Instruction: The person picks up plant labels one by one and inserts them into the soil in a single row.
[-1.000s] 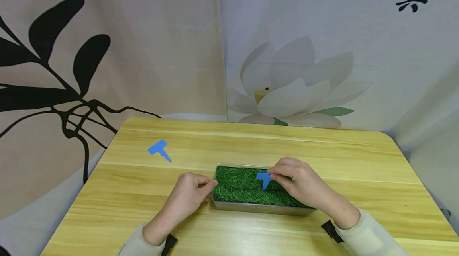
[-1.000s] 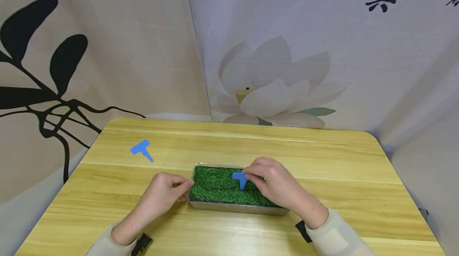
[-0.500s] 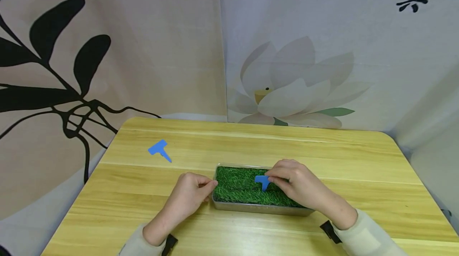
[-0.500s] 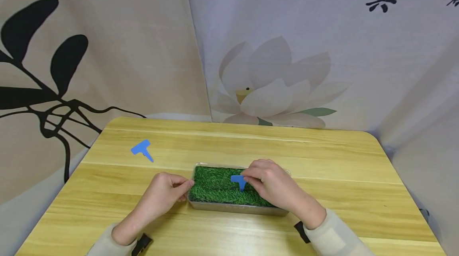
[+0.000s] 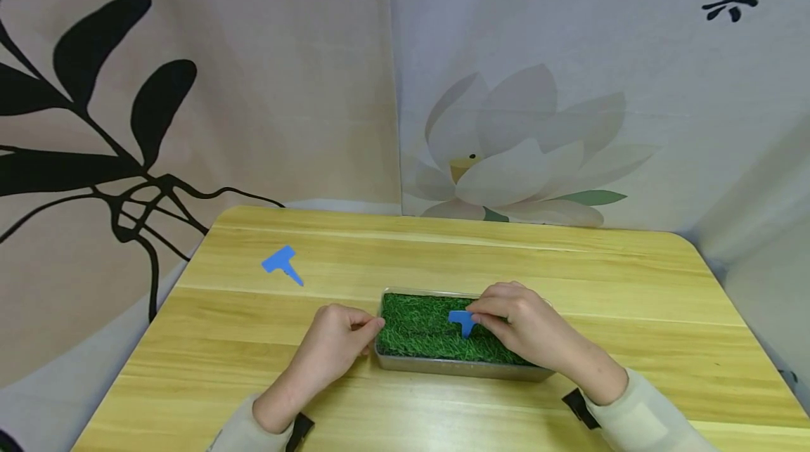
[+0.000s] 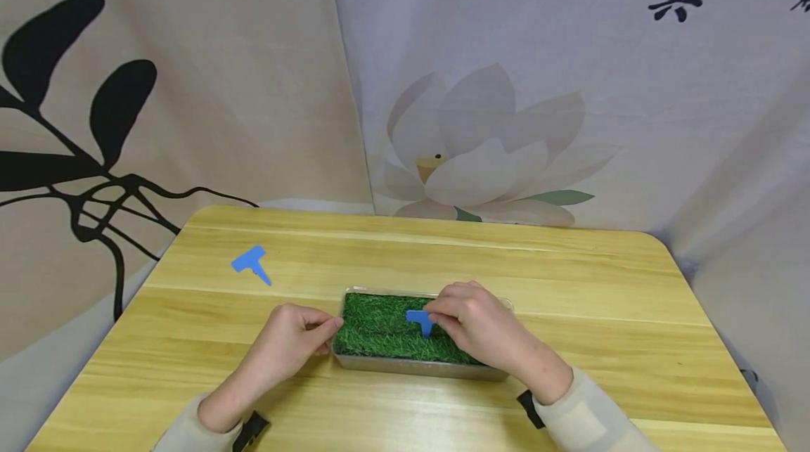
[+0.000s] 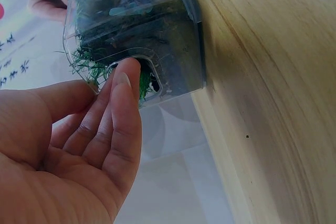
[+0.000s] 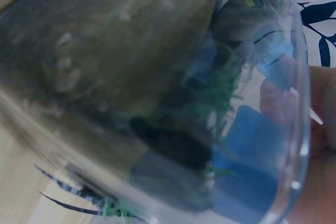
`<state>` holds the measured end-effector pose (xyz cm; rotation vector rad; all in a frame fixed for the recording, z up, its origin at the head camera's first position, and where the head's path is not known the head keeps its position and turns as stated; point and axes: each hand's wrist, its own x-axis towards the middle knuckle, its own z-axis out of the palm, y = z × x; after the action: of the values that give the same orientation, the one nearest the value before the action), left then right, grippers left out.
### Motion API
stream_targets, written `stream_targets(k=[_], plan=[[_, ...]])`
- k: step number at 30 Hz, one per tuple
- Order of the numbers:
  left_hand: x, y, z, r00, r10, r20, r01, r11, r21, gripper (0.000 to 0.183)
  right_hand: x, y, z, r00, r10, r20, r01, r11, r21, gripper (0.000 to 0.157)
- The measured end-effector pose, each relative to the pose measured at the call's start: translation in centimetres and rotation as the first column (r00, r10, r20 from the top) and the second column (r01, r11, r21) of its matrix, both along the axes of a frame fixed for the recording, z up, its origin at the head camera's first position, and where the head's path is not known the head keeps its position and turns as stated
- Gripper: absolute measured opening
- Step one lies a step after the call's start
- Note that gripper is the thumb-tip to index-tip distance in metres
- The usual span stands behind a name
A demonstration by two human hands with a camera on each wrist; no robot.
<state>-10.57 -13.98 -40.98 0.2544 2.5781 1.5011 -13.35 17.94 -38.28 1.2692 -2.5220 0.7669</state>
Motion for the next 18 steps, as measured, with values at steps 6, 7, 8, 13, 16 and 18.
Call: stream_targets(k=[6, 7, 8, 13, 16, 18], plan=[[-0.01, -0.01, 0.02, 1.000, -0.001, 0.002, 0.001, 1.000, -0.001, 0.031, 0.03, -0.02, -0.07, 1.000, 0.002, 0.007, -0.002, 1.000, 0.001, 0.027], [-0.01, -0.01, 0.02, 1.000, 0.001, 0.002, -0.001, 1.000, -0.002, 0.031, 0.01, -0.02, -0.07, 1.000, 0.002, 0.008, -0.002, 1.000, 0.002, 0.027], [0.00, -0.01, 0.02, 1.000, 0.002, 0.001, -0.002, 1.000, -0.003, 0.031, 0.00, -0.02, -0.07, 1.000, 0.003, 0.009, -0.003, 1.000, 0.003, 0.027], [0.03, 0.02, -0.02, 1.000, 0.005, -0.003, -0.005, 1.000, -0.005, 0.031, -0.04, 0.00, -0.11, 1.000, 0.004, 0.016, -0.004, 1.000, 0.014, 0.027], [0.04, 0.06, -0.08, 1.000, 0.006, -0.005, -0.006, 1.000, -0.006, 0.031, -0.02, 0.02, -0.12, 1.000, 0.002, 0.021, -0.003, 1.000, 0.018, 0.027], [0.05, 0.08, -0.10, 1.000, 0.006, -0.006, -0.006, 1.000, -0.007, 0.032, 0.00, 0.04, -0.12, 1.000, 0.002, 0.024, -0.002, 1.000, 0.017, 0.026]])
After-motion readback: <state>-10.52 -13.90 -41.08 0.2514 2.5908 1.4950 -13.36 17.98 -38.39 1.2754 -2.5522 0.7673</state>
